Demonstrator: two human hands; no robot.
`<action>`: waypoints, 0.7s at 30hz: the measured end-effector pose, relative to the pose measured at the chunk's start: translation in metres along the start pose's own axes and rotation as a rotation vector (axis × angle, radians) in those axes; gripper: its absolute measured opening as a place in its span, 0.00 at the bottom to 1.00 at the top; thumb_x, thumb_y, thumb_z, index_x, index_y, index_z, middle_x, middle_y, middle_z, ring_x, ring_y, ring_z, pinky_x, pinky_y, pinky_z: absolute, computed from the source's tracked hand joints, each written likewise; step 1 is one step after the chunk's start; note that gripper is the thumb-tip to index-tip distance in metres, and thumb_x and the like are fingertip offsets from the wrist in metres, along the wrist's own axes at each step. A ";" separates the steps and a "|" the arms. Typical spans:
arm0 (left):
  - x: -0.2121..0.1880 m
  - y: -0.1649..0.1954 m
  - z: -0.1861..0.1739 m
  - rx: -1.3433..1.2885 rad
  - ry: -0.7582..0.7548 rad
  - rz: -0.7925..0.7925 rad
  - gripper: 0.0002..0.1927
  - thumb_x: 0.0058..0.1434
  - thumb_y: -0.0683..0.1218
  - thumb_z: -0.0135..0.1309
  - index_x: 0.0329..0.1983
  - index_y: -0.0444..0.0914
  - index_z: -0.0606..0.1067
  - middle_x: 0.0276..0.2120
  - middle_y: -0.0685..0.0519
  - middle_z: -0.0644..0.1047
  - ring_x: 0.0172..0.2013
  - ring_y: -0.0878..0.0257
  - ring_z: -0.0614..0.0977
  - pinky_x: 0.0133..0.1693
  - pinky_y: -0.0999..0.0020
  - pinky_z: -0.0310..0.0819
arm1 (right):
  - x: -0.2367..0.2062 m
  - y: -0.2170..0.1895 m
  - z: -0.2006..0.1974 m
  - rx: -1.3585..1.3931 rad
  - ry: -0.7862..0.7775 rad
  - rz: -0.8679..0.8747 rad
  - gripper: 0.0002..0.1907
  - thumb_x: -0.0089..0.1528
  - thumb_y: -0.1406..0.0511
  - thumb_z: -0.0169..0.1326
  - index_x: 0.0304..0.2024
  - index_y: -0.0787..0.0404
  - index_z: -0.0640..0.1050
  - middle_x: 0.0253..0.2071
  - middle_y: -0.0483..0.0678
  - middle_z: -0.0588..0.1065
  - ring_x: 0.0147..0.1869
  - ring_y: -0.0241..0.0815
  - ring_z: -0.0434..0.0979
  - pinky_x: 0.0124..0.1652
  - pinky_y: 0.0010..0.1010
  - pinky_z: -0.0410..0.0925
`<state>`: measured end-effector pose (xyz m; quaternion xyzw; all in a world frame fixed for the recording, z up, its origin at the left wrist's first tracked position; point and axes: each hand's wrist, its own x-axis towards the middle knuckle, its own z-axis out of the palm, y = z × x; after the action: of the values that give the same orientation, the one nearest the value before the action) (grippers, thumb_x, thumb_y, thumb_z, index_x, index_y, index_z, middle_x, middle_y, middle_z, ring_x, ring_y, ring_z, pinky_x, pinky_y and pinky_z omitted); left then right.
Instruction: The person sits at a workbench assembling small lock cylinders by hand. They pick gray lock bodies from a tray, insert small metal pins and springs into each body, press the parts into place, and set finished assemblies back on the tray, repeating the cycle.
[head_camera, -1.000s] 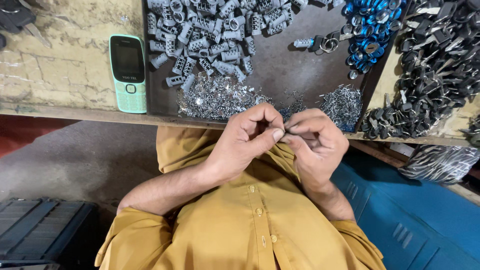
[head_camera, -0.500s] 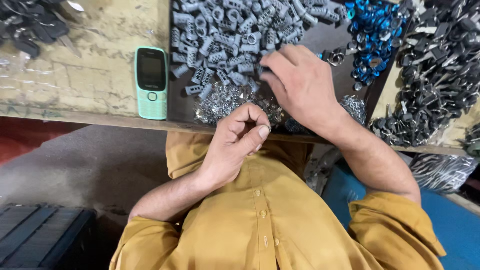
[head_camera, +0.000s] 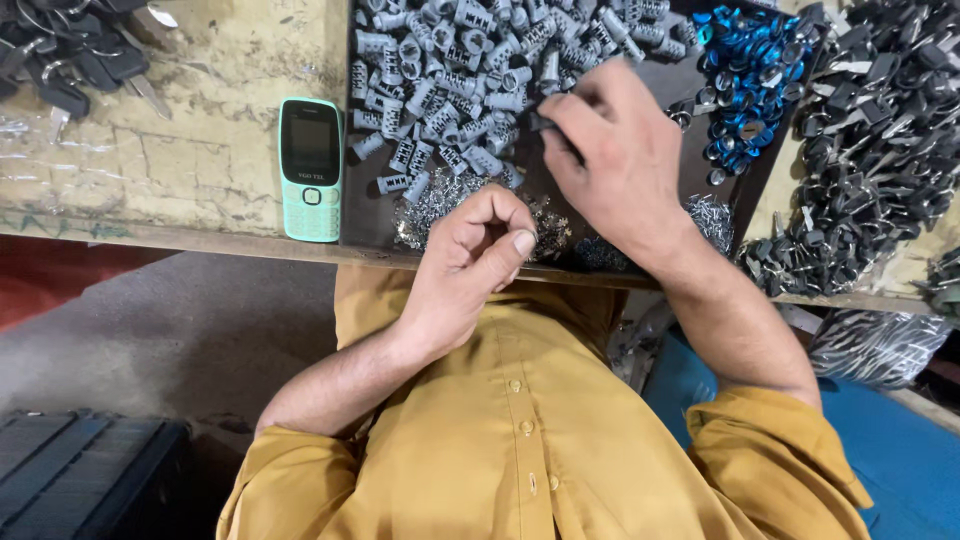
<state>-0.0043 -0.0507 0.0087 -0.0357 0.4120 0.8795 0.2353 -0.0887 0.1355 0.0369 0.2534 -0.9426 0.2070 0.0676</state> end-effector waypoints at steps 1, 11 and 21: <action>-0.001 0.000 0.001 0.015 -0.004 0.014 0.03 0.73 0.40 0.51 0.42 0.38 0.70 0.31 0.63 0.67 0.29 0.77 0.64 0.31 0.79 0.58 | -0.002 -0.001 -0.005 0.034 0.017 0.021 0.13 0.62 0.70 0.67 0.47 0.59 0.78 0.45 0.52 0.72 0.42 0.47 0.77 0.38 0.34 0.70; 0.006 -0.014 0.003 -0.158 -0.107 -0.136 0.08 0.71 0.45 0.58 0.42 0.36 0.72 0.28 0.62 0.69 0.26 0.76 0.65 0.27 0.78 0.55 | -0.092 -0.029 -0.012 0.838 0.118 0.355 0.17 0.60 0.81 0.59 0.51 0.68 0.78 0.48 0.54 0.78 0.47 0.36 0.80 0.45 0.23 0.71; 0.012 -0.031 0.024 -0.017 -0.133 -0.132 0.08 0.71 0.44 0.58 0.43 0.35 0.72 0.36 0.61 0.73 0.32 0.76 0.68 0.33 0.78 0.59 | -0.117 -0.012 -0.013 0.886 0.247 0.333 0.11 0.61 0.80 0.63 0.43 0.67 0.77 0.43 0.54 0.77 0.45 0.38 0.78 0.45 0.24 0.71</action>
<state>0.0022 -0.0109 -0.0006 -0.0062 0.3847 0.8661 0.3192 0.0186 0.1843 0.0259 0.0773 -0.7763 0.6248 0.0306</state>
